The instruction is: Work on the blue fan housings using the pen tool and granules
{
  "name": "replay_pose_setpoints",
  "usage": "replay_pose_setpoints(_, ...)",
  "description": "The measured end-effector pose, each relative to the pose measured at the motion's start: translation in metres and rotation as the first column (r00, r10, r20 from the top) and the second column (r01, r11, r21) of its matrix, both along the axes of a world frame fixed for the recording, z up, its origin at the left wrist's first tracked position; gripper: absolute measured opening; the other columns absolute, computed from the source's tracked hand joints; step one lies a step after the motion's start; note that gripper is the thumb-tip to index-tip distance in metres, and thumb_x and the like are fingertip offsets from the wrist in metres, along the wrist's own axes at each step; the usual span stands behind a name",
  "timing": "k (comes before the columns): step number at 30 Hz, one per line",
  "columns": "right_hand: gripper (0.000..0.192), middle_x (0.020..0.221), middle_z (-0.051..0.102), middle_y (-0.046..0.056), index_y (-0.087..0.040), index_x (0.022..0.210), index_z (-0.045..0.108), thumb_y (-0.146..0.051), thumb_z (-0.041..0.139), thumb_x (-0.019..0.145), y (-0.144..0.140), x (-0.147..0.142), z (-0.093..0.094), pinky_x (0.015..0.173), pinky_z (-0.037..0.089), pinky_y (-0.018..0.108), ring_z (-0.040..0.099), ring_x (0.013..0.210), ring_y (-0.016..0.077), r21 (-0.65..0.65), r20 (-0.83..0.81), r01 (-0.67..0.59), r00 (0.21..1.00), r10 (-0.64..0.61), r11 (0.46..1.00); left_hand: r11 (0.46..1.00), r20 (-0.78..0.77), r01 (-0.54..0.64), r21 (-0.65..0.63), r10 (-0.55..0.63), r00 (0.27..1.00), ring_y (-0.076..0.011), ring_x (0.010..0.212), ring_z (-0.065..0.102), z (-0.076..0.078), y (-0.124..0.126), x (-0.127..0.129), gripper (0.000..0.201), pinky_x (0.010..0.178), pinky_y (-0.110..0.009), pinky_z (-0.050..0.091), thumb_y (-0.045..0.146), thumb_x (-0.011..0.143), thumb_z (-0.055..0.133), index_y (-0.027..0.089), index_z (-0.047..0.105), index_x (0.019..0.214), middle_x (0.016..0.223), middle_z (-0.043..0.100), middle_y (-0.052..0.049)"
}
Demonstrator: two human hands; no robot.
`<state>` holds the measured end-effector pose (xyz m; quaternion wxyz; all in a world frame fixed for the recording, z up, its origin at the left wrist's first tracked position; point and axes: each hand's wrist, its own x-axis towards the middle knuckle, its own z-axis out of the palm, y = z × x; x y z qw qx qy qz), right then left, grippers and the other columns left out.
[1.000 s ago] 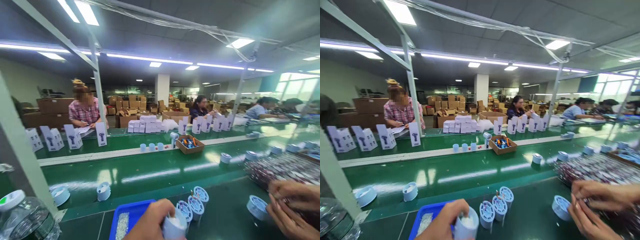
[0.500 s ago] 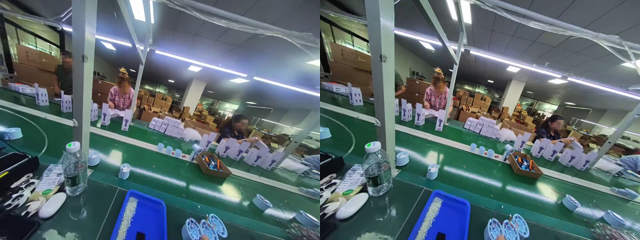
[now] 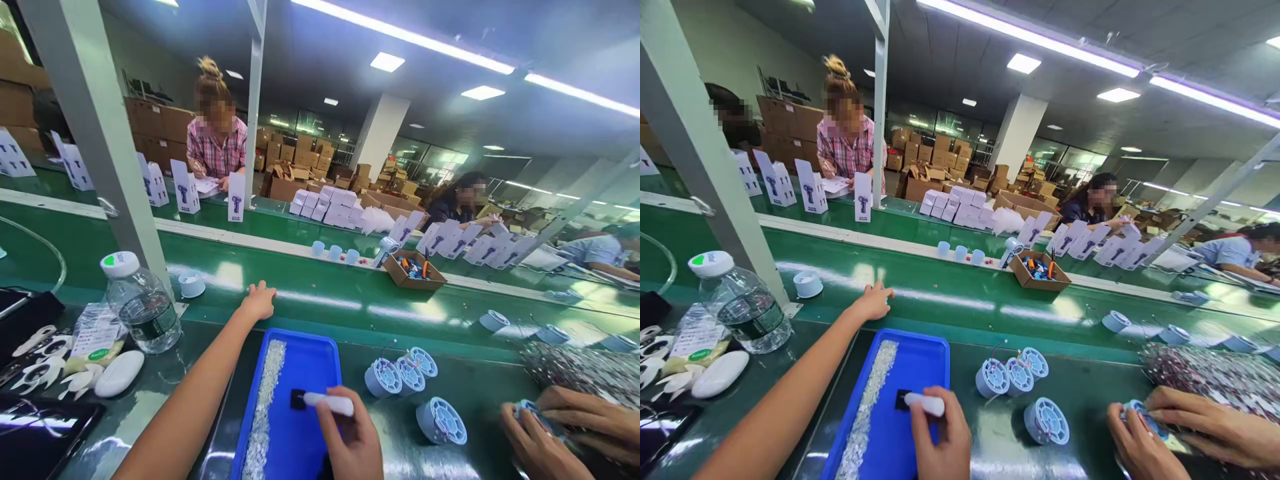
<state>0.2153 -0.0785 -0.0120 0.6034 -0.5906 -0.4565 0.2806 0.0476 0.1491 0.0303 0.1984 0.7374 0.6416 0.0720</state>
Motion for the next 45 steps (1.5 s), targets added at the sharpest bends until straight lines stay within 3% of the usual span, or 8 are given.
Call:
replay_pose_setpoints(5, 0.036, 0.087, 0.063, 0.005, -0.017, 0.097, 0.058, -0.052, 0.05, 0.094, 0.015, -0.014, 0.001, 0.066, 0.052, 0.028, 0.062, 0.07, 0.0181, -0.057, -0.047, -0.22, 0.975, 0.218, 0.974, 0.999, 0.066, 0.043, 0.027, -0.044, 0.997, -0.027, 0.104, 0.053, 0.01, 0.006, -0.007, 0.03, 0.092, -0.039, 0.042, 0.023, 0.075, 0.058, 0.017, 0.062, 0.104, 0.112, 0.052, -0.012)
replay_pose_setpoints(15, 0.032, 0.09, 0.062, 0.004, -0.018, 0.103, 0.054, -0.049, 0.048, 0.097, 0.017, -0.021, -0.006, 0.07, 0.049, 0.03, 0.061, 0.077, 0.019, -0.129, -0.019, -0.289, 0.957, 0.289, 0.949, 0.977, 0.294, 0.0, 0.215, -0.065, 0.954, -0.0206, 0.089, 0.054, 0.063, -0.017, -0.012, 0.032, 0.08, -0.031, 0.044, 0.039, 0.076, 0.054, 0.021, 0.061, 0.1, 0.101, 0.053, -0.006)
replay_pose_setpoints(22, 0.022, 0.077, 0.056, 0.0, -0.021, 0.085, 0.054, -0.038, 0.048, 0.097, 0.006, -0.013, 0.005, 0.062, 0.042, 0.026, 0.053, 0.068, 0.0159, -0.059, 0.281, -0.316, 0.905, 0.32, 0.947, 0.972, 0.422, -0.015, 0.235, -0.088, 0.902, -0.0175, 0.08, 0.051, 0.084, -0.035, -0.01, 0.031, 0.069, -0.028, 0.041, 0.041, 0.074, 0.059, 0.022, 0.063, 0.098, 0.1, 0.054, -0.005)
replay_pose_setpoints(24, 0.019, 0.078, 0.057, 0.0, -0.021, 0.089, 0.055, -0.038, 0.05, 0.097, -0.001, -0.004, 0.003, 0.061, 0.043, 0.024, 0.054, 0.068, 0.0154, -0.039, 0.305, -0.247, 0.92, 0.247, 0.968, 0.977, 0.467, -0.015, 0.21, -0.087, 0.88, -0.0168, 0.079, 0.051, 0.093, -0.042, -0.008, 0.032, 0.066, -0.027, 0.04, 0.043, 0.073, 0.061, 0.024, 0.063, 0.098, 0.101, 0.055, -0.004)
replay_pose_setpoints(27, 0.021, 0.08, 0.057, 0.0, -0.021, 0.098, 0.054, -0.041, 0.049, 0.097, -0.013, 0.012, -0.007, 0.059, 0.044, 0.023, 0.054, 0.066, 0.0144, 0.006, 0.242, 0.015, 0.97, -0.016, 1.0, 0.979, 0.533, -0.013, 0.202, -0.099, 0.84, -0.0148, 0.074, 0.051, 0.103, -0.05, -0.004, 0.032, 0.065, -0.027, 0.039, 0.043, 0.07, 0.066, 0.025, 0.062, 0.097, 0.098, 0.058, -0.002)
replay_pose_setpoints(30, 0.024, 0.081, 0.054, 0.0, -0.021, 0.098, 0.052, -0.044, 0.047, 0.098, -0.023, 0.02, -0.014, 0.056, 0.043, 0.022, 0.051, 0.062, 0.0133, 0.007, 0.196, 0.133, 0.972, -0.132, 0.991, 0.967, 0.557, -0.042, 0.251, -0.109, 0.823, -0.0137, 0.073, 0.05, 0.105, -0.053, -0.001, 0.03, 0.067, -0.027, 0.04, 0.041, 0.071, 0.067, 0.026, 0.062, 0.097, 0.098, 0.058, -0.001)
replay_pose_setpoints(40, 0.023, 0.071, 0.048, -0.004, -0.021, 0.09, 0.05, -0.042, 0.044, 0.1, -0.024, 0.016, -0.011, 0.054, 0.04, 0.019, 0.045, 0.06, 0.0118, -0.006, 0.26, 0.111, 0.96, -0.106, 0.994, 0.957, 0.583, -0.124, 0.263, -0.055, 0.81, -0.0139, 0.076, 0.05, 0.105, -0.057, 0.006, 0.03, 0.065, -0.027, 0.042, 0.04, 0.071, 0.067, 0.027, 0.063, 0.098, 0.107, 0.051, -0.004)
replay_pose_setpoints(45, 0.018, 0.082, 0.055, -0.001, -0.022, 0.096, 0.052, -0.037, 0.044, 0.1, -0.027, 0.017, -0.014, 0.063, 0.044, 0.019, 0.053, 0.071, 0.0123, 0.041, 0.367, 0.07, 0.927, -0.08, 0.997, 0.942, 0.726, -0.196, 0.273, -0.068, 0.684, -0.0161, 0.08, 0.055, 0.098, -0.05, 0.005, 0.046, 0.065, -0.029, 0.043, 0.041, 0.068, 0.072, 0.025, 0.053, 0.107, 0.1, 0.055, -0.003)
